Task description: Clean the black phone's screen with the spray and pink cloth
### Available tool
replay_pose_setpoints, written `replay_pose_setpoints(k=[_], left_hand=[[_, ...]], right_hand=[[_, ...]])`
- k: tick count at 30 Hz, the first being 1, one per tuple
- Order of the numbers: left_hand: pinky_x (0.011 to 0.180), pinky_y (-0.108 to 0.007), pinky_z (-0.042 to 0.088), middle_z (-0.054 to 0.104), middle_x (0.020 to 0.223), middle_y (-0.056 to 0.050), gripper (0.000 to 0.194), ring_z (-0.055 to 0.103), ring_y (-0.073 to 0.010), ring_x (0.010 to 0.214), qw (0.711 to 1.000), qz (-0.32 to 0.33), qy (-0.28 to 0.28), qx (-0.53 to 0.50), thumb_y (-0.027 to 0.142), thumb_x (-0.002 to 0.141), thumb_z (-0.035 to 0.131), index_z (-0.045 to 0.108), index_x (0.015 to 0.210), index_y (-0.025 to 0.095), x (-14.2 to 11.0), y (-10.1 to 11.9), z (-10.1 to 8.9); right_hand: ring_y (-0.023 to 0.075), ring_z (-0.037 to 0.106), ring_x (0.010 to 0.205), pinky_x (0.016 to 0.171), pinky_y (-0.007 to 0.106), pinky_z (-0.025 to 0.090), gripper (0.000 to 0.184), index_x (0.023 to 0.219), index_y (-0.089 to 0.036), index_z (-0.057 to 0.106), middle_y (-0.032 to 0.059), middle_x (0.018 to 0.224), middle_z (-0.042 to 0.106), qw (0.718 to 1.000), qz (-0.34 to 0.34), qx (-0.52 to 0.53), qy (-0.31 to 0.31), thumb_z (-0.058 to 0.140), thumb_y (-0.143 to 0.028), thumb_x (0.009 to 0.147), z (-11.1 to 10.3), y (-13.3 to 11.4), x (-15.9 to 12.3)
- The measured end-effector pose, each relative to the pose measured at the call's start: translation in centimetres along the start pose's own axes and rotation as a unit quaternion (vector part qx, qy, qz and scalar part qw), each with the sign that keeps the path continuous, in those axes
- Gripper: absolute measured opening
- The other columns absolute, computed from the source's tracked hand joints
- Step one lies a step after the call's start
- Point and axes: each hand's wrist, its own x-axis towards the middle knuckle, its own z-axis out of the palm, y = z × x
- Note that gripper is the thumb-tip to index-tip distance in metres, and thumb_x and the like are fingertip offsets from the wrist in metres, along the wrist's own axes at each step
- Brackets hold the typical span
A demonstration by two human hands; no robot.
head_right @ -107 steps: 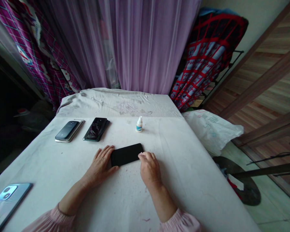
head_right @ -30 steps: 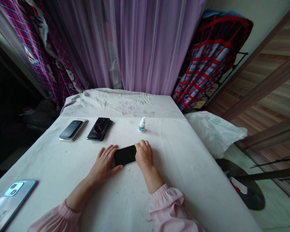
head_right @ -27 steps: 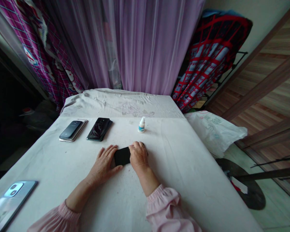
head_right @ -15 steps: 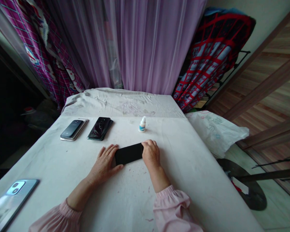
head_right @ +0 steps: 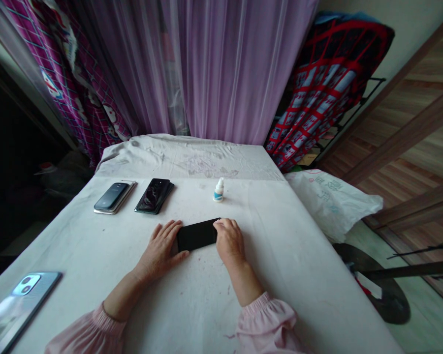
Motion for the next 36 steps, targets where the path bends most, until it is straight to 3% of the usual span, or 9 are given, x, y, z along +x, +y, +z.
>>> replay_pose_setpoints(k=[4,12,16,21,25,31,36], left_hand=[[0.114,-0.057,0.021,0.047,0.144,-0.017,0.069,0.036,-0.0340,0.137,1.000,-0.003,0.002,-0.003,0.050,0.082,0.063,0.041,0.138,0.015,0.0,0.0,0.0],[0.112,-0.059,0.022,0.047,0.143,-0.017,0.068,0.037,-0.0352,0.136,1.000,-0.001,0.005,0.005,0.050,0.081,0.063,0.043,0.137,0.016,0.0,0.1,0.1],[0.112,-0.058,0.022,0.047,0.143,-0.017,0.068,0.037,-0.0349,0.136,1.000,0.000,0.004,0.007,0.051,0.082,0.062,0.042,0.137,0.016,0.0,0.0,0.1],[0.113,-0.057,0.022,0.048,0.143,-0.017,0.068,0.037,-0.0343,0.136,1.000,-0.002,0.003,0.003,0.050,0.082,0.062,0.043,0.137,0.015,0.0,0.1,0.0],[0.113,-0.058,0.022,0.048,0.143,-0.017,0.067,0.037,-0.0345,0.136,1.000,-0.004,0.003,0.007,0.050,0.083,0.062,0.043,0.137,0.015,0.1,0.2,0.0],[0.112,-0.058,0.022,0.047,0.143,-0.017,0.068,0.037,-0.0349,0.137,1.000,0.000,0.003,0.010,0.052,0.083,0.062,0.043,0.137,0.015,0.0,0.2,-0.1],[0.113,-0.058,0.022,0.048,0.142,-0.018,0.069,0.038,-0.0348,0.136,1.000,0.004,0.010,0.005,0.053,0.083,0.061,0.043,0.137,0.016,0.0,0.1,0.1]], right_hand=[[0.0203,0.056,0.088,0.080,0.030,0.046,0.033,0.097,-0.019,0.073,0.0081,0.097,0.069,0.999,0.033,-0.023,0.005,0.046,-0.003,0.087,0.1,0.9,0.2],[0.0212,0.055,0.091,0.082,0.031,0.047,0.030,0.093,-0.021,0.072,0.0078,0.097,0.067,0.999,-0.027,0.027,-0.002,0.047,-0.005,0.088,1.3,-3.6,0.0],[0.0202,0.056,0.092,0.083,0.030,0.047,0.031,0.096,-0.021,0.072,0.0068,0.099,0.068,0.999,-0.033,0.035,0.001,0.047,-0.004,0.088,0.6,-2.2,-0.5],[0.0205,0.057,0.089,0.081,0.031,0.048,0.033,0.098,-0.019,0.073,0.0083,0.097,0.069,1.000,0.027,0.004,0.013,0.046,-0.003,0.087,-0.1,1.0,-0.6],[0.0215,0.057,0.090,0.081,0.032,0.049,0.034,0.098,-0.018,0.073,0.0096,0.098,0.068,1.000,0.022,0.005,0.015,0.045,-0.003,0.087,0.2,-0.3,-0.7],[0.0206,0.057,0.093,0.083,0.032,0.050,0.032,0.099,-0.021,0.072,0.0085,0.098,0.067,0.997,-0.047,0.063,-0.003,0.045,-0.006,0.090,0.6,-3.9,-1.7],[0.0200,0.059,0.091,0.082,0.032,0.050,0.034,0.101,-0.021,0.072,0.0085,0.098,0.068,0.998,-0.018,0.060,0.014,0.043,-0.006,0.089,0.1,-1.0,-2.0]])
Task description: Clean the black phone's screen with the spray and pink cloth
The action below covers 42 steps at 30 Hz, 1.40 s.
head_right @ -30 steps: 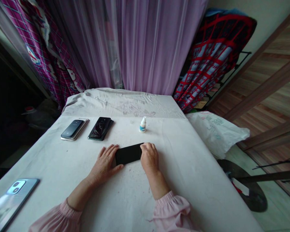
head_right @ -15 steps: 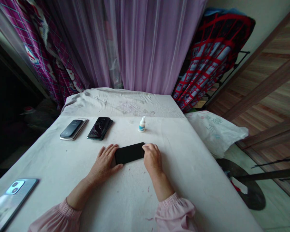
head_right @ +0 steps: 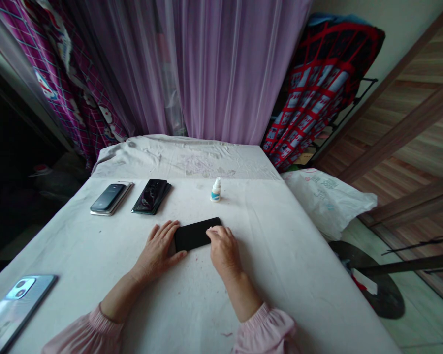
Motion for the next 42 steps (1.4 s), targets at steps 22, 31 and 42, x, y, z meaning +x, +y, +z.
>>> replay_pose_setpoints(k=[22,31,42], left_hand=[[0.113,-0.057,0.023,0.048,0.143,-0.017,0.069,0.038,-0.0347,0.136,1.000,-0.001,0.001,0.000,0.053,0.082,0.061,0.042,0.138,0.017,0.0,0.0,0.0],[0.112,-0.058,0.023,0.047,0.143,-0.018,0.068,0.037,-0.0350,0.136,1.000,-0.001,0.001,0.009,0.052,0.082,0.062,0.043,0.136,0.014,0.0,-0.1,0.2],[0.113,-0.058,0.023,0.047,0.143,-0.017,0.068,0.038,-0.0348,0.136,1.000,0.004,0.000,0.007,0.053,0.082,0.061,0.043,0.136,0.015,0.0,-0.1,0.1]], right_hand=[[0.0200,0.059,0.092,0.082,0.031,0.050,0.037,0.102,-0.021,0.072,0.0082,0.099,0.069,0.999,0.004,-0.033,0.017,0.044,-0.002,0.087,-0.6,1.4,-0.7],[0.0199,0.057,0.094,0.085,0.030,0.050,0.031,0.099,-0.019,0.070,0.0082,0.098,0.067,0.999,-0.036,0.010,0.007,0.047,-0.003,0.088,0.8,-3.0,-1.2],[0.0206,0.060,0.091,0.081,0.032,0.052,0.036,0.102,-0.017,0.072,0.0099,0.098,0.068,0.999,0.003,-0.022,0.041,0.041,-0.002,0.089,-0.8,1.4,-2.1]])
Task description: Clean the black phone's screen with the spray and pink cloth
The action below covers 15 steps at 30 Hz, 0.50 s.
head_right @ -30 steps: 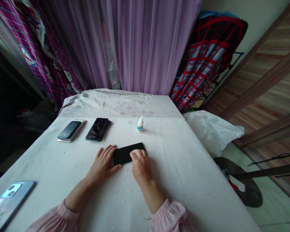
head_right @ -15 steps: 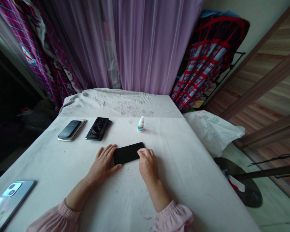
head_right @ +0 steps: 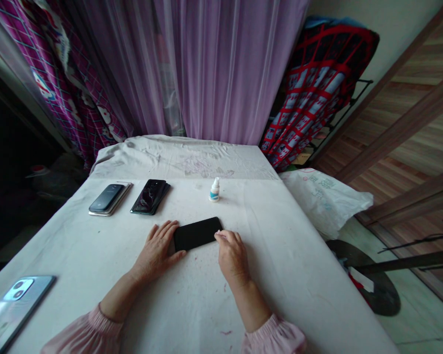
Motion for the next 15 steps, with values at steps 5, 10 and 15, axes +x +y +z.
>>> replay_pose_setpoints(k=[5,10,15], left_hand=[[0.112,-0.058,0.022,0.046,0.144,-0.018,0.070,0.037,-0.0351,0.137,1.000,0.003,0.002,0.008,0.054,0.084,0.060,0.041,0.136,0.013,-0.1,-0.2,0.3],[0.112,-0.058,0.023,0.047,0.143,-0.018,0.069,0.037,-0.0346,0.136,1.000,0.005,0.009,0.011,0.055,0.083,0.061,0.042,0.136,0.014,-0.1,-0.2,0.3],[0.112,-0.058,0.024,0.048,0.143,-0.018,0.070,0.038,-0.0350,0.136,1.000,0.004,0.002,0.008,0.057,0.084,0.059,0.042,0.135,0.013,0.0,0.0,0.0]], right_hand=[[0.0210,0.060,0.091,0.081,0.032,0.052,0.033,0.102,-0.016,0.071,0.0106,0.097,0.068,1.000,-0.011,0.001,0.016,0.043,-0.003,0.089,0.7,-1.2,-0.3],[0.0194,0.059,0.093,0.082,0.029,0.053,0.032,0.104,-0.018,0.070,0.0089,0.098,0.067,0.996,-0.062,0.056,-0.014,0.046,-0.003,0.089,1.1,-4.3,-0.8],[0.0196,0.060,0.091,0.081,0.031,0.052,0.036,0.102,-0.018,0.071,0.0088,0.097,0.068,1.000,-0.020,0.023,0.003,0.042,-0.001,0.088,0.3,-1.9,-0.6]])
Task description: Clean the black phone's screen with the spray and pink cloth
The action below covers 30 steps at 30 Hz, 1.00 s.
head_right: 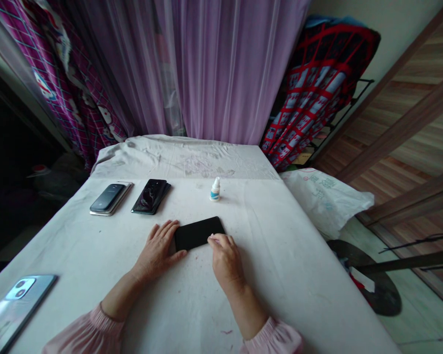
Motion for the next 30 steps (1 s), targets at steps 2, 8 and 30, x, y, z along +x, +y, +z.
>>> replay_pose_setpoints(k=[2,8,30], left_hand=[[0.112,-0.058,0.023,0.048,0.143,-0.018,0.070,0.038,-0.0352,0.136,1.000,-0.002,0.000,-0.001,0.056,0.083,0.060,0.043,0.135,0.013,0.0,0.0,0.0],[0.112,-0.058,0.023,0.048,0.143,-0.017,0.069,0.038,-0.0348,0.136,1.000,0.005,0.014,-0.005,0.054,0.083,0.060,0.042,0.137,0.016,-0.1,-0.1,0.3],[0.112,-0.059,0.024,0.049,0.142,-0.018,0.068,0.039,-0.0353,0.135,1.000,0.005,0.013,-0.007,0.052,0.082,0.062,0.043,0.136,0.015,0.0,-0.1,0.2]], right_hand=[[0.0201,0.060,0.090,0.081,0.031,0.051,0.036,0.101,-0.018,0.072,0.0090,0.097,0.069,1.000,0.020,-0.024,0.003,0.042,-0.001,0.088,-0.5,1.6,0.2],[0.0208,0.059,0.090,0.080,0.032,0.051,0.036,0.099,-0.018,0.072,0.0094,0.096,0.068,0.999,0.021,-0.032,-0.005,0.042,-0.002,0.088,-0.1,0.5,0.8],[0.0209,0.057,0.093,0.082,0.031,0.049,0.032,0.099,-0.019,0.072,0.0093,0.098,0.067,0.999,0.020,-0.013,-0.028,0.045,-0.005,0.089,1.7,-1.3,2.6]])
